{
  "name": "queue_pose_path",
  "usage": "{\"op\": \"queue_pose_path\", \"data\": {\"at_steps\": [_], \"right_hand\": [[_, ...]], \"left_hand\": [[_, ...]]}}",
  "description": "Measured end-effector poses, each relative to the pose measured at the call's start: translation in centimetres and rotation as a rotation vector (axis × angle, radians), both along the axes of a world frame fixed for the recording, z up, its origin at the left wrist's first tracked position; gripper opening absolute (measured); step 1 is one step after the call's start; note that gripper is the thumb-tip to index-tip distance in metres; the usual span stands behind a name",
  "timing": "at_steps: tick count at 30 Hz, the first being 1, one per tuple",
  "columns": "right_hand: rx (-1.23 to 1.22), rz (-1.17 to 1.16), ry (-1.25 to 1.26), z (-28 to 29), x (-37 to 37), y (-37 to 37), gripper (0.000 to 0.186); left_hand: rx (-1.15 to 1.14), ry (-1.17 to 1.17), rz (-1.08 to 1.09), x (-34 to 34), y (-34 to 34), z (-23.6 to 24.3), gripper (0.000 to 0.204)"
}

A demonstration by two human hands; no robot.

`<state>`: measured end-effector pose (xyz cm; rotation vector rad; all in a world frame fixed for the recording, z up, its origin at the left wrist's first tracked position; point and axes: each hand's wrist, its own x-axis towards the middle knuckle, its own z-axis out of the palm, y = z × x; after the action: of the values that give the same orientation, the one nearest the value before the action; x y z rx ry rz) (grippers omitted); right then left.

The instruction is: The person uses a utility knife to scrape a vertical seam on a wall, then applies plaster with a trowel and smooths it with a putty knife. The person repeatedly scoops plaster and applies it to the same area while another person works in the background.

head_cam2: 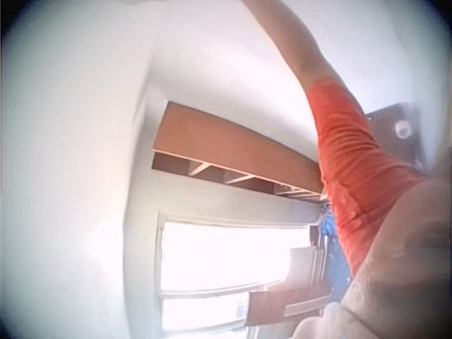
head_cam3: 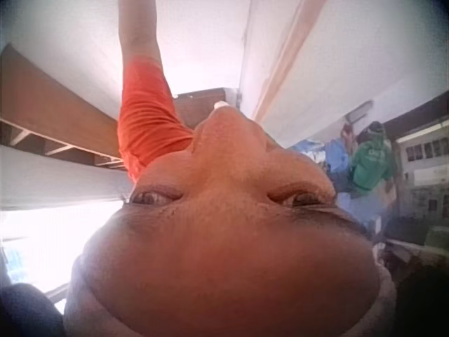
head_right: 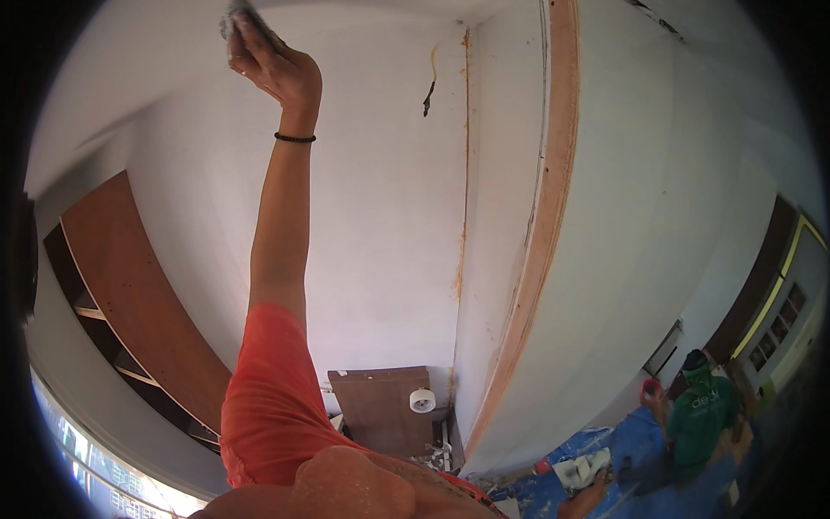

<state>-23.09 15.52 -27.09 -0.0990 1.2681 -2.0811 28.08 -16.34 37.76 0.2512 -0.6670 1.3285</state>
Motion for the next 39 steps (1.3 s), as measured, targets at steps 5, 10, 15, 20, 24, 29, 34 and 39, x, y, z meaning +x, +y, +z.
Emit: {"op": "queue_pose_path", "data": {"at_steps": [5,10,15,20,24,29,34,39], "right_hand": [[-0.023,-0.024,0.001,0.3,-1.4,1.2,0.045],[-0.050,-0.024,-0.020,0.0,-2.3,2.4,0.047],[-0.092,-0.009,-0.064,-0.7,-2.7,2.9,0.050],[-0.201,0.019,-0.142,-0.4,-2.8,2.8,0.053],[-0.285,0.122,-0.209,6.3,1.0,1.2,0.051],[-0.426,0.356,-0.263,11.8,4.5,-0.7,0.046],[-0.349,0.534,-0.398,14.2,6.5,-3.0,0.041],[-0.295,0.567,-0.547,14.3,6.8,-2.6,0.039]], "left_hand": [[-0.162,0.105,-0.341,-6.7,0.4,5.0,0.058],[-0.161,-0.006,-0.490,-17.6,-0.9,5.1,0.075],[0.089,-0.041,-0.446,-23.0,-1.2,2.3,0.071],[0.179,-0.228,-0.531,-20.3,0.0,-7.8,0.046],[0.283,-0.236,-0.927,-18.1,6.0,-18.0,0.050],[1.033,-0.099,-1.390,-18.1,18.9,-36.4,0.025],[1.480,-0.744,-1.154,-24.4,22.2,-46.1,0.044],[1.472,-1.012,-1.333,-28.4,23.9,-47.6,0.053]]}}
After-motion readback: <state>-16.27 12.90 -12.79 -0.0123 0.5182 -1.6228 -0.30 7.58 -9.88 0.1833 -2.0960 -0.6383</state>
